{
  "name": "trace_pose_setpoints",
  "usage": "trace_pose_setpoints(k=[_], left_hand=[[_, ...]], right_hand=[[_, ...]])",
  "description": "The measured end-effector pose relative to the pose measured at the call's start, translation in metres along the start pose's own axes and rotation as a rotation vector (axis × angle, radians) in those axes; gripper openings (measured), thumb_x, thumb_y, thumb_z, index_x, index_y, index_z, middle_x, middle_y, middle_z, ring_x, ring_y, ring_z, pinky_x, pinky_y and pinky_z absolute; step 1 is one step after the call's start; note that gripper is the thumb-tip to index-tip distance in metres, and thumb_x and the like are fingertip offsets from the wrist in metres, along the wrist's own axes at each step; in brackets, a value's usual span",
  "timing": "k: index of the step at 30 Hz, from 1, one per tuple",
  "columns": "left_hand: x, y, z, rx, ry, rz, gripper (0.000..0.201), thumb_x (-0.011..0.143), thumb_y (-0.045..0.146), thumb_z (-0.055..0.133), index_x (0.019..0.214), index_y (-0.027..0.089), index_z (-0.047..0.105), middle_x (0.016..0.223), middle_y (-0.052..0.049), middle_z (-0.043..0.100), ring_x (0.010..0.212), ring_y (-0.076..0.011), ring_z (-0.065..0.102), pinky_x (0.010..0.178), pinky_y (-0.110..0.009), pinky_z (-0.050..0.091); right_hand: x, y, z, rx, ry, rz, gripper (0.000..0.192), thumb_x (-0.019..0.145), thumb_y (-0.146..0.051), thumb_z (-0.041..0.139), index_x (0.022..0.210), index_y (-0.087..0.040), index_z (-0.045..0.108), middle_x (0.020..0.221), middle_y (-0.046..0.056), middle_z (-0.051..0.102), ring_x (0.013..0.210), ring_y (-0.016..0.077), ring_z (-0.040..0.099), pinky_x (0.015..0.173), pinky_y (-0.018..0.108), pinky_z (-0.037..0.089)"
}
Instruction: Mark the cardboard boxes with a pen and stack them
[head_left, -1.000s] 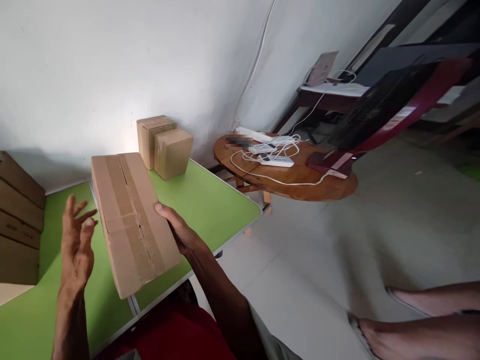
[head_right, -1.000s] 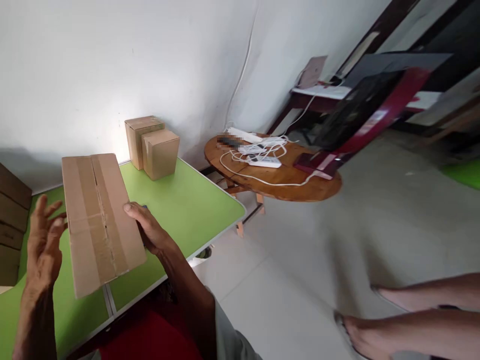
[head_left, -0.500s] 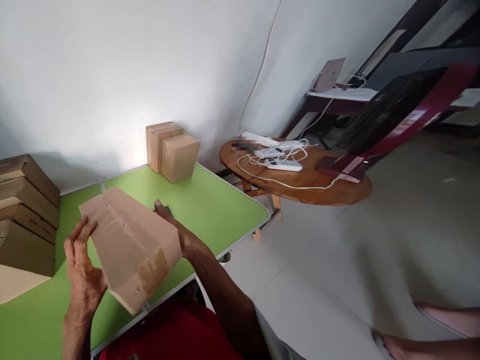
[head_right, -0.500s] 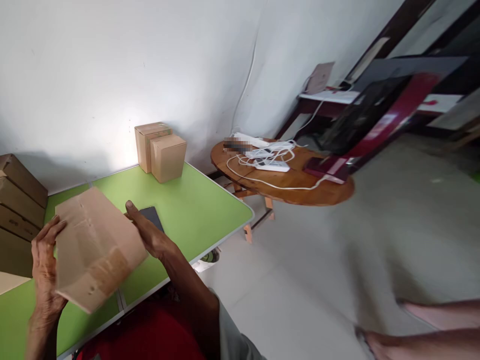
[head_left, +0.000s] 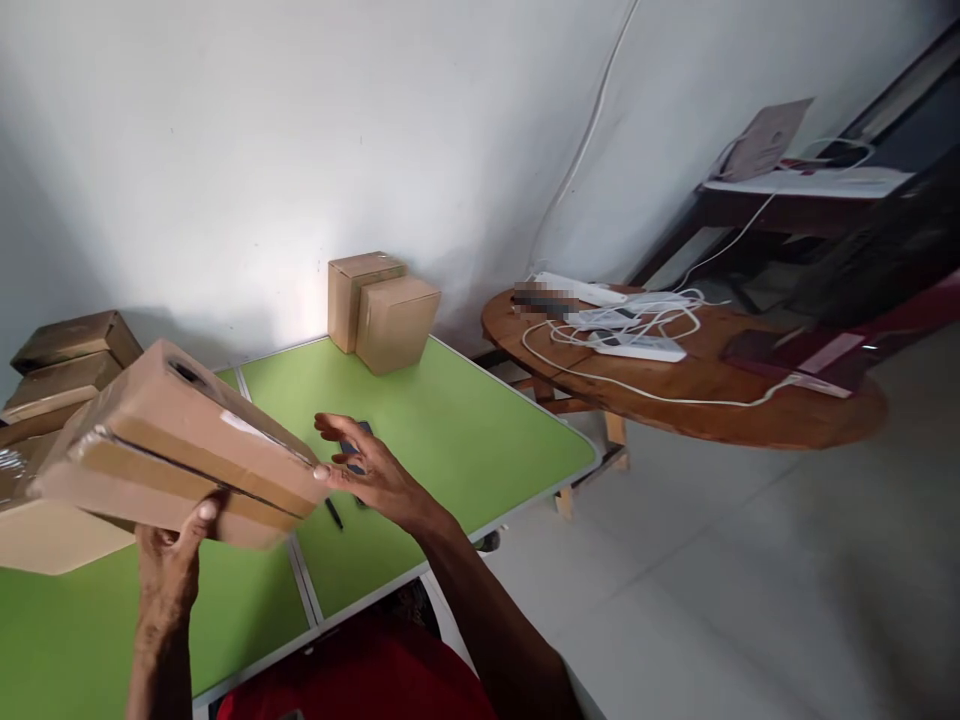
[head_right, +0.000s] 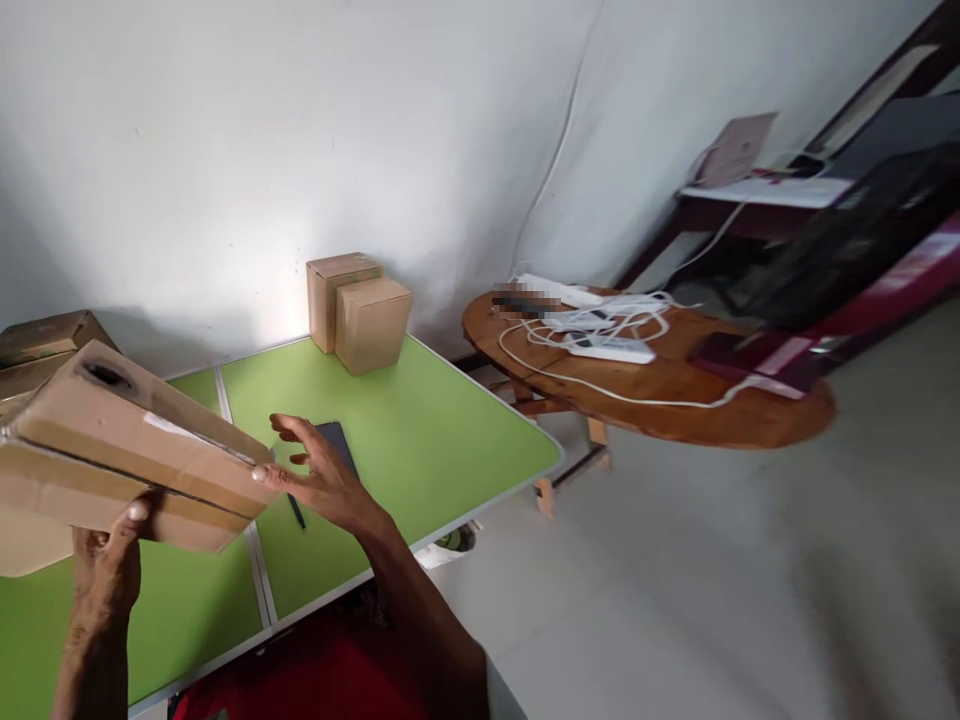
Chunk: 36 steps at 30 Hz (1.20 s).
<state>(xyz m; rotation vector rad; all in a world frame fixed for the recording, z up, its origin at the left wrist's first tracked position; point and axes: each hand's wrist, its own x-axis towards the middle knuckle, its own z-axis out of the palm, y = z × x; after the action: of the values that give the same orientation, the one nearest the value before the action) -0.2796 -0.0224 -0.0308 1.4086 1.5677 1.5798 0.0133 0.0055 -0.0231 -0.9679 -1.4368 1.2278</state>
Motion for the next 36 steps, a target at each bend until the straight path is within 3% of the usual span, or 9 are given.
trace_pose_setpoints(k=[3,9,13,16,20,24,27,31,36], left_hand=[[-0.002,0.007,0.008,-0.115,0.028,-0.098,0.067,0.079,0.079,0.086,0.108,0.019,0.082,0.106,-0.014,0.084,0.118,-0.0407,0.078,0.105,-0.053,0.066],[-0.006,0.005,0.011,-0.205,-0.148,-0.155,0.079,0.076,0.082,0.089,0.126,0.021,0.082,0.11,-0.014,0.085,0.115,-0.0415,0.08,0.101,-0.055,0.068],[-0.002,0.007,0.019,-0.217,-0.127,-0.065,0.073,0.088,0.076,0.084,0.141,0.025,0.075,0.143,-0.016,0.079,0.136,-0.0394,0.073,0.113,-0.053,0.063],[0.006,0.011,0.024,-0.199,-0.01,0.066,0.093,0.09,0.078,0.08,0.167,0.031,0.053,0.167,-0.018,0.061,0.154,-0.04,0.062,0.119,-0.054,0.06],[0.015,0.016,0.019,-0.123,0.063,0.093,0.115,0.082,0.08,0.084,0.176,0.033,0.036,0.176,-0.018,0.049,0.164,-0.044,0.049,0.128,-0.059,0.052],[0.014,0.018,0.015,-0.182,-0.053,-0.055,0.094,0.085,0.068,0.082,0.165,0.034,0.047,0.166,-0.013,0.059,0.159,-0.0455,0.054,0.127,-0.061,0.054],[0.007,0.018,0.024,-0.171,-0.137,-0.05,0.097,0.085,0.068,0.081,0.168,0.033,0.047,0.166,-0.015,0.059,0.156,-0.0457,0.057,0.123,-0.06,0.058],[-0.003,0.018,0.037,-0.121,-0.28,-0.021,0.119,0.088,0.064,0.087,0.184,0.041,0.02,0.179,-0.015,0.048,0.161,-0.0444,0.055,0.121,-0.06,0.06],[-0.007,0.019,0.038,-0.197,-0.309,-0.057,0.123,0.086,0.064,0.091,0.185,0.043,0.021,0.181,-0.014,0.047,0.17,-0.0451,0.045,0.131,-0.064,0.049]], right_hand=[[-0.002,-0.005,0.001,0.044,-0.105,0.04,0.084,0.086,-0.064,0.092,0.158,-0.029,0.068,0.168,0.016,0.066,0.157,0.0393,0.061,0.12,0.053,0.056],[-0.011,-0.015,0.004,-0.005,-0.175,0.046,0.082,0.08,-0.058,0.097,0.151,-0.027,0.07,0.153,0.012,0.075,0.139,0.0382,0.071,0.11,0.048,0.058],[-0.017,-0.006,0.031,-0.248,0.044,-0.03,0.075,0.076,-0.051,0.098,0.14,-0.026,0.069,0.137,0.012,0.078,0.125,0.0368,0.073,0.107,0.049,0.059],[-0.025,0.014,0.065,-0.415,0.199,-0.1,0.081,0.073,-0.047,0.098,0.143,-0.023,0.066,0.133,0.017,0.076,0.124,0.041,0.073,0.11,0.056,0.06],[-0.043,0.034,0.094,-0.538,0.174,-0.11,0.086,0.069,-0.05,0.104,0.141,-0.02,0.068,0.126,0.019,0.077,0.118,0.0426,0.075,0.104,0.056,0.064],[-0.046,0.024,0.083,-0.494,0.051,-0.069,0.065,0.082,-0.073,0.095,0.12,-0.024,0.077,0.109,0.014,0.081,0.1,0.0378,0.077,0.092,0.052,0.065],[-0.023,-0.001,0.068,-0.344,0.123,-0.123,0.061,0.1,-0.072,0.079,0.134,-0.021,0.076,0.127,0.019,0.08,0.115,0.0382,0.076,0.106,0.056,0.063],[0.017,-0.031,0.063,-0.068,0.182,-0.126,0.074,0.102,-0.07,0.078,0.163,-0.033,0.06,0.17,0.013,0.06,0.157,0.0404,0.059,0.126,0.063,0.054],[0.032,-0.03,0.068,0.029,0.016,-0.12,0.079,0.095,-0.058,0.089,0.165,-0.037,0.057,0.16,0.01,0.068,0.152,0.0407,0.064,0.127,0.068,0.054]])
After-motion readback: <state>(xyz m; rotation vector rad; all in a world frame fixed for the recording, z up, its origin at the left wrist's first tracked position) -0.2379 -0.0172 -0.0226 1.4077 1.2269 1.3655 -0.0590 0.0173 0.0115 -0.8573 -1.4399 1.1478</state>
